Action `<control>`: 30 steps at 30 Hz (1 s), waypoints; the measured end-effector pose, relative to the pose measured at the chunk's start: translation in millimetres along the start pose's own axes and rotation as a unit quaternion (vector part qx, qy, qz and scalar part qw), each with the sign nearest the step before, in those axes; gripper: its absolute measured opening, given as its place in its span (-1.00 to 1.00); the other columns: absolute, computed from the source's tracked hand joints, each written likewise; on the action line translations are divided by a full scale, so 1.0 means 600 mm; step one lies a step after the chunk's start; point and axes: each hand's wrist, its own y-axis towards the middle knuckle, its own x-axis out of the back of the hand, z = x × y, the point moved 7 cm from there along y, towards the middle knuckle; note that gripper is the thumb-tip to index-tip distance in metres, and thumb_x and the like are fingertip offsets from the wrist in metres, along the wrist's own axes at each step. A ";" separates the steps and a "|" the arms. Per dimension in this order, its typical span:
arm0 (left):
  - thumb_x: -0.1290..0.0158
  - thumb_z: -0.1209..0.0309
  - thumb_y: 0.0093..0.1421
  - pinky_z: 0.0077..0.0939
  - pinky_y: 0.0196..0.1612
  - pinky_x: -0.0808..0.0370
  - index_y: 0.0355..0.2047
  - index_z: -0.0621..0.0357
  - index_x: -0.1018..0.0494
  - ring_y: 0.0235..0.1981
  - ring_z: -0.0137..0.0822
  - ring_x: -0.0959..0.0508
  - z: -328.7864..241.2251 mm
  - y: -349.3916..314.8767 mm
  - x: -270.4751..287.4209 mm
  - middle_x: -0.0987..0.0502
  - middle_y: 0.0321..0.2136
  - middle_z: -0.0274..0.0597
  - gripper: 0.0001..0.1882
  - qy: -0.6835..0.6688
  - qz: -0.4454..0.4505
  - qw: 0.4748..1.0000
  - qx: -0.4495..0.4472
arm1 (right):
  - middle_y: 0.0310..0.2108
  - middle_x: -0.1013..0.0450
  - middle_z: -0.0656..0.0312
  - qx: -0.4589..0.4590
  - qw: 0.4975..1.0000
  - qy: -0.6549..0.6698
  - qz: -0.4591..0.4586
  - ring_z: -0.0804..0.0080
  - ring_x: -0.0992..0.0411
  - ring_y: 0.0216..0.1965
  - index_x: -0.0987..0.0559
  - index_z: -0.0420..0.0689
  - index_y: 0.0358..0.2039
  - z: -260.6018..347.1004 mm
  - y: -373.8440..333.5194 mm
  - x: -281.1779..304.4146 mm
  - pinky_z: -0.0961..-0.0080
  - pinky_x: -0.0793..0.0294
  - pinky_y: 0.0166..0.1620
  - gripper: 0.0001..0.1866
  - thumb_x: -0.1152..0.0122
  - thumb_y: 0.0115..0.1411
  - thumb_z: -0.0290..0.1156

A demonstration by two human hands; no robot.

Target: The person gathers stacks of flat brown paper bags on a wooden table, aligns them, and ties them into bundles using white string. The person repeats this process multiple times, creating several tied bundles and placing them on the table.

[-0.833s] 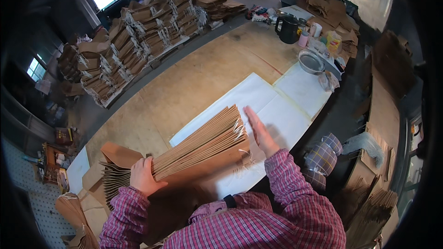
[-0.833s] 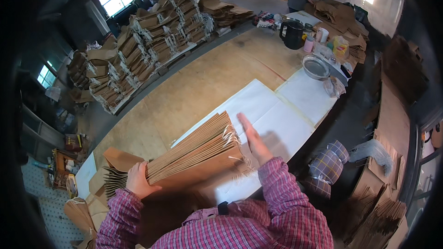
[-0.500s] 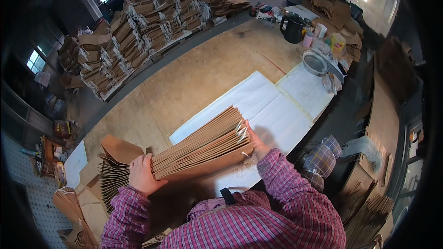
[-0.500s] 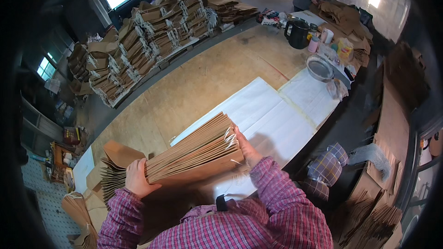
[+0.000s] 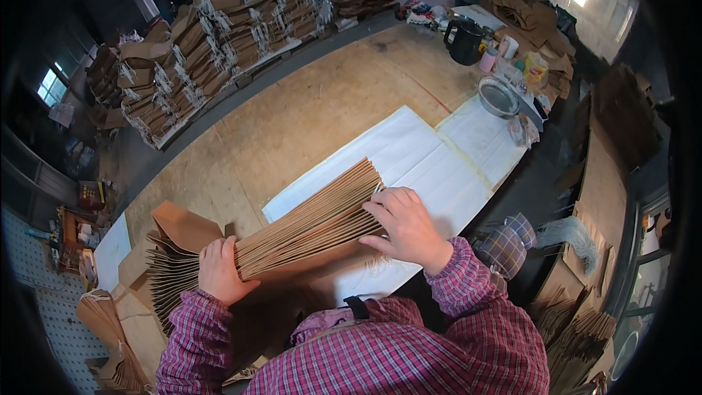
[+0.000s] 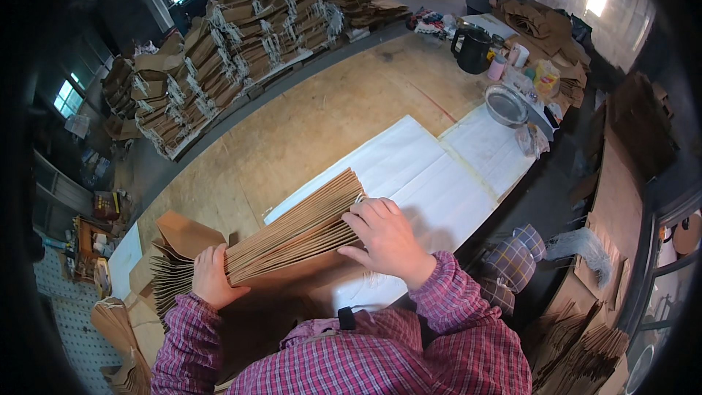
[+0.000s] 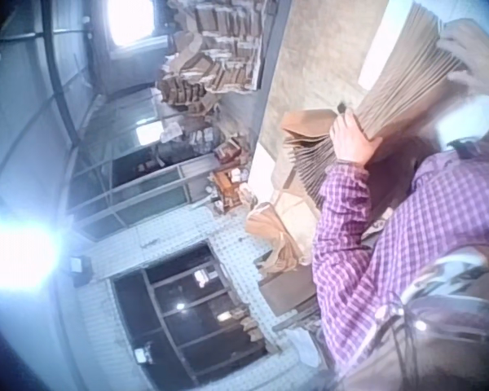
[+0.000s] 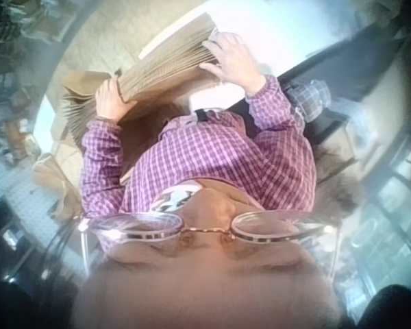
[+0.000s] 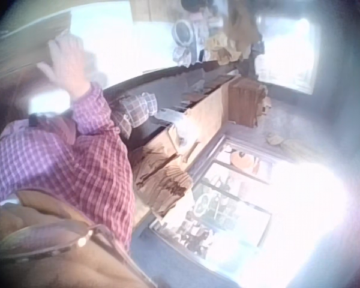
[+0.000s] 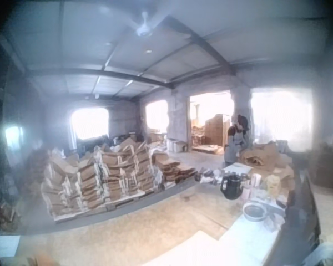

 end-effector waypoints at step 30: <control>-0.45 0.03 -0.27 -0.08 0.22 -0.23 0.29 0.20 -0.16 0.09 0.00 -0.38 -0.004 0.003 0.004 -0.40 -0.03 -0.02 0.14 -0.010 0.006 1.000 -0.003 | -0.14 -0.56 0.14 0.053 0.984 0.046 0.164 0.15 -0.55 -0.14 -0.59 -0.19 -0.11 0.018 -0.039 -0.080 0.33 -0.53 -0.14 -0.68 -0.16 0.22 -0.26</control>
